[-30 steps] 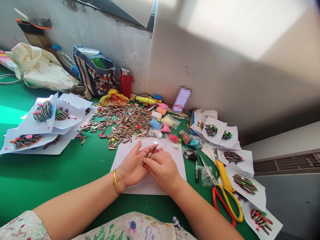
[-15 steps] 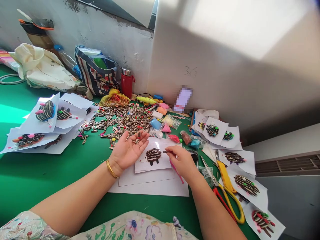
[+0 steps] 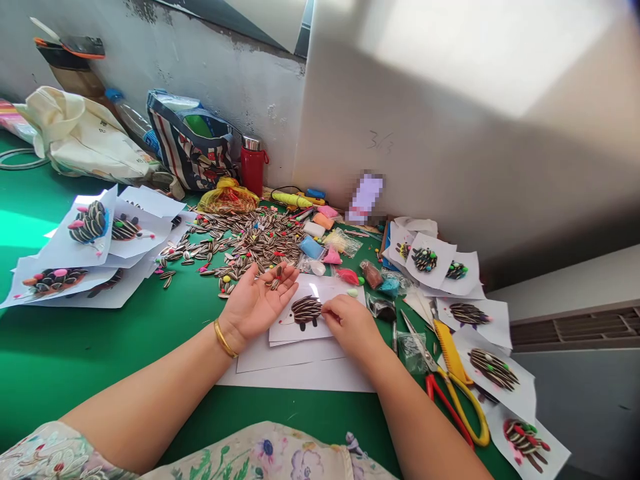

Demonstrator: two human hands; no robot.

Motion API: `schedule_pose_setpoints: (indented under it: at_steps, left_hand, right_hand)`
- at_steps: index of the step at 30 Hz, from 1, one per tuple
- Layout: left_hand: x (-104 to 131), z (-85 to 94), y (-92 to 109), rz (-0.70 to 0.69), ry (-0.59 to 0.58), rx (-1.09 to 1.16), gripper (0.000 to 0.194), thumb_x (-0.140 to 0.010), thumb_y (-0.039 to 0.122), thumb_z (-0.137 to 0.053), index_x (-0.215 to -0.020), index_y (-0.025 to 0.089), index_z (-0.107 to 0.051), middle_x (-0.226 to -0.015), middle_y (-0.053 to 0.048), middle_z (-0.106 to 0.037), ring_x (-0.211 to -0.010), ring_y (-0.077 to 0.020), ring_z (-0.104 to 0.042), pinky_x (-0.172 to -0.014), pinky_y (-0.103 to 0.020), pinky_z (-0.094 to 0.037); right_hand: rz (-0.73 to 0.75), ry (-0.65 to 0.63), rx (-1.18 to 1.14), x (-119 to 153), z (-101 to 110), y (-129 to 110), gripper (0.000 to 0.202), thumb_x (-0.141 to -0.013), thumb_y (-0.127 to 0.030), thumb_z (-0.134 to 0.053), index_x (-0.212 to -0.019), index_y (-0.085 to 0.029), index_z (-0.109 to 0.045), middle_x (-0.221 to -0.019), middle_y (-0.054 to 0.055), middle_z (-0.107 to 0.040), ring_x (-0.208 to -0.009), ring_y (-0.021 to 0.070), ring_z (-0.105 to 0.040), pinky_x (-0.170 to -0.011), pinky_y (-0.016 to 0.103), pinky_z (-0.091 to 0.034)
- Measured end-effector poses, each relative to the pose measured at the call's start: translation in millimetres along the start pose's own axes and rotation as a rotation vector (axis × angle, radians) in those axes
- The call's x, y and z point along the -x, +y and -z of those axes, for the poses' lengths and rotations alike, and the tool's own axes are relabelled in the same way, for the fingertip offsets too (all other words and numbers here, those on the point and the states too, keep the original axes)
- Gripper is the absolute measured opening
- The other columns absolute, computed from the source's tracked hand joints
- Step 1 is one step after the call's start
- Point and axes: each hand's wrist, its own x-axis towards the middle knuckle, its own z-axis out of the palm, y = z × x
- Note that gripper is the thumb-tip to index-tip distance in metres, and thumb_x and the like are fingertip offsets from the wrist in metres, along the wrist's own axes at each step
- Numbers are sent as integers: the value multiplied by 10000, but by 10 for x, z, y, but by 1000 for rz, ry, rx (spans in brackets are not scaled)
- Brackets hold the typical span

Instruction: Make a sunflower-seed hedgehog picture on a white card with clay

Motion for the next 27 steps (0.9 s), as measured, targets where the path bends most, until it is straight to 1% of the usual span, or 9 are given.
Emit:
schedule_pose_setpoints:
  at_steps: [3, 8, 12, 16, 21, 25, 27]
  left_hand:
    - [3, -6, -3, 1, 4, -1, 472, -1005, 497, -354, -1098, 115, -615, -1098, -178, -675, -1150, -263, -647, -973, -429, -549]
    - [5, -20, -5, 9, 23, -5, 469, -1004, 503, -349, -1090, 124, -612, -1088, -177, -679, -1156, -257, -646, -966, -421, -555]
    - [10, -23, -8, 1, 15, -6, 465, -1010, 491, -339, -1086, 120, -609, -1088, -178, -676, -1151, -258, -647, -969, -428, -552]
    - [12, -15, -14, 4, 9, -1, 460, -1009, 488, -343, -1083, 120, -609, -1082, -182, -675, -1152, -262, -646, -966, -435, -552]
    - [7, 1, -15, 10, -4, 4, 466, -1008, 487, -347, -1098, 113, -610, -1086, -185, -673, -1156, -263, -642, -969, -430, -547]
    - [22, -21, -14, 19, -8, -6, 478, -1011, 485, -342, -1120, 107, -613, -1114, -187, -672, -1180, -268, -629, -972, -428, -543]
    - [36, -41, -16, 25, -6, -14, 493, -1012, 493, -333, -1128, 105, -614, -1146, -191, -670, -1205, -272, -616, -975, -431, -542]
  right_hand:
    - [12, -10, 48, -7, -23, -10, 137, -900, -131, -577, -883, -216, -683, -875, 28, -664, -863, 176, -594, -756, 273, -420]
    - [36, -28, 204, -22, -50, -54, 124, -916, -148, -572, -898, -198, -685, -855, 43, -666, -820, 186, -585, -710, 281, -387]
    - [57, -21, 261, -29, -71, -77, 139, -906, -119, -565, -871, -186, -682, -832, 51, -656, -796, 190, -580, -691, 287, -379]
    - [72, -13, 266, -30, -101, -62, 143, -887, -93, -574, -855, -186, -677, -821, 50, -652, -786, 191, -576, -687, 288, -383]
    - [77, 8, 239, -23, -122, -40, 154, -905, -104, -563, -850, -193, -676, -820, 46, -657, -795, 186, -581, -695, 284, -393]
    - [75, 13, 193, -8, -53, -55, 119, -905, -142, -581, -869, -194, -681, -836, 48, -658, -813, 191, -588, -707, 288, -407]
    - [84, 59, 167, 1, 1, -66, 113, -918, -174, -572, -905, -189, -683, -849, 54, -653, -817, 197, -584, -723, 299, -416]
